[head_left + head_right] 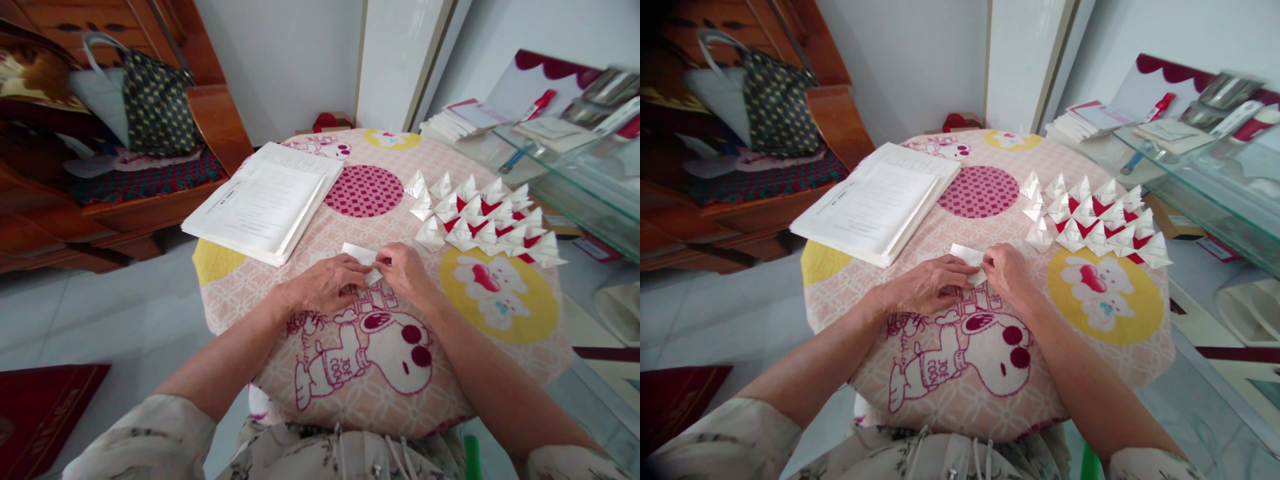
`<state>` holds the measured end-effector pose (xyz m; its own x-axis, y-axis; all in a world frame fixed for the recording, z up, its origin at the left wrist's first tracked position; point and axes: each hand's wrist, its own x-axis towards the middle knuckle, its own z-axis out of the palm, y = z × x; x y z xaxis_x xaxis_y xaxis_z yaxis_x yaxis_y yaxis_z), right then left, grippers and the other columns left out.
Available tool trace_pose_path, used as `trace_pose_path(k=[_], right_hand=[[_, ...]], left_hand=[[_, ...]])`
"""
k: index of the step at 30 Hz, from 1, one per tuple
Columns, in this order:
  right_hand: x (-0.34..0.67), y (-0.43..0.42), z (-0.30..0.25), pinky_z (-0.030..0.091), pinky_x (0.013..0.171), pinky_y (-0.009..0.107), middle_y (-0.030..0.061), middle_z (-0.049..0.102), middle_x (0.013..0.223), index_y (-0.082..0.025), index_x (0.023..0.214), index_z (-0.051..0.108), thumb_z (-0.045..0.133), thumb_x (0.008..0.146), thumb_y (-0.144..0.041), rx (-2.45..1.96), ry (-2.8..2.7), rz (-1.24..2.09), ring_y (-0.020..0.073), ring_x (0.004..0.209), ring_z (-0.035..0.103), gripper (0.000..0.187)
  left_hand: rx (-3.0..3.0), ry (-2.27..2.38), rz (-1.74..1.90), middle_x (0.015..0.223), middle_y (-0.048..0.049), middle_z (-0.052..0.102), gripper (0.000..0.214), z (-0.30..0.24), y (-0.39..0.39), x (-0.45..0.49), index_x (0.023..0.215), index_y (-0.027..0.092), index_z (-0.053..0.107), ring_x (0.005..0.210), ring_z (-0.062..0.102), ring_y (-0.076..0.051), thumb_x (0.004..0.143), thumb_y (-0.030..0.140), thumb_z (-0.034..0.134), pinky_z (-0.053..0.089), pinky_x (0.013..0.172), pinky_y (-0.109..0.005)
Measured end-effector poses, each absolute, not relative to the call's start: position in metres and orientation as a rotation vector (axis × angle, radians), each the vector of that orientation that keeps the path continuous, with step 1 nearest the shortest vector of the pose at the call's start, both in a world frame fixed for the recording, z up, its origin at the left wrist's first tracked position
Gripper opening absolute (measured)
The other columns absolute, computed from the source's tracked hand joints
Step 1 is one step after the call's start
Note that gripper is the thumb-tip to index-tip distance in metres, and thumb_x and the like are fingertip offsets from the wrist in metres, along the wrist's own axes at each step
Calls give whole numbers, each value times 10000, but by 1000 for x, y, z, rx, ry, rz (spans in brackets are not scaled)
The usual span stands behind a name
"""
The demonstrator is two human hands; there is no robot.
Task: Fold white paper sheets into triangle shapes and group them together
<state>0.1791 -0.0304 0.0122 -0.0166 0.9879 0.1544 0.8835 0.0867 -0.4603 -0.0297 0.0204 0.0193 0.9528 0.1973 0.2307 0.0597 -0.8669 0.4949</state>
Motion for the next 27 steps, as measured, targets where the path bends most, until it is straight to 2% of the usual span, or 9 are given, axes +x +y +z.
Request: trace_pose_path(k=[4, 10, 13, 16, 18, 22, 27], right_hand=[[186, -29, 13, 398, 663, 279, 39, 654, 680, -170, 638, 666, 658, 789, -129, -1795, -1896, 336, 162, 675, 561, 156], [192, -40, 26, 437, 665, 268, 43, 702, 746, -172, 741, 704, 575, 813, -135, -1694, -1680, 304, 164, 693, 614, 152], [182, -47, 30, 397, 607, 268, 34, 683, 652, -175, 694, 701, 616, 809, -160, -1845, -1812, 440, 161, 624, 596, 143], [169, -49, 32, 375, 606, 278, 45, 699, 673, -177, 775, 735, 675, 778, -168, -1990, -1925, 489, 178, 650, 612, 61], [165, -48, 34, 371, 611, 278, 47, 706, 691, -183, 841, 744, 701, 760, -176, -2039, -1943, 494, 185, 671, 621, 92], [166, -47, 37, 361, 600, 268, 34, 700, 695, -190, 865, 735, 711, 743, -161, -2073, -1932, 525, 171, 654, 606, 128], [182, -47, 32, 337, 579, 267, 27, 681, 675, -194, 786, 716, 707, 770, -182, -2057, -1915, 432, 157, 620, 575, 22]], left_hand=[[2601, 178, 378, 1250, -94, 680, 136, 18, 21, -28, 983, 195, 695, 1183, 596, -269, 864, 189, 631, 456, 1046, -468], [2595, 183, 377, 1329, -107, 645, 108, 18, 20, -28, 945, 183, 696, 1208, 577, -280, 842, 191, 663, 436, 1059, -462], [2585, 174, 378, 1267, -94, 673, 89, 20, 20, -28, 929, 193, 689, 1173, 587, -272, 854, 190, 640, 435, 1047, -459], [2565, 172, 370, 1167, -74, 701, 110, 23, 19, -26, 939, 209, 683, 1120, 601, -256, 856, 173, 620, 439, 1031, -452], [2561, 177, 359, 1142, -71, 703, 113, 25, 18, -26, 938, 210, 679, 1103, 603, -252, 856, 167, 615, 442, 1025, -447], [2575, 196, 337, 1162, -82, 699, 87, 27, 18, -25, 917, 200, 673, 1123, 598, -263, 856, 173, 617, 446, 1024, -450], [2586, 214, 347, 1279, -124, 668, 73, 26, 18, -26, 896, 181, 684, 1202, 574, -292, 874, 209, 620, 451, 1033, -476]])
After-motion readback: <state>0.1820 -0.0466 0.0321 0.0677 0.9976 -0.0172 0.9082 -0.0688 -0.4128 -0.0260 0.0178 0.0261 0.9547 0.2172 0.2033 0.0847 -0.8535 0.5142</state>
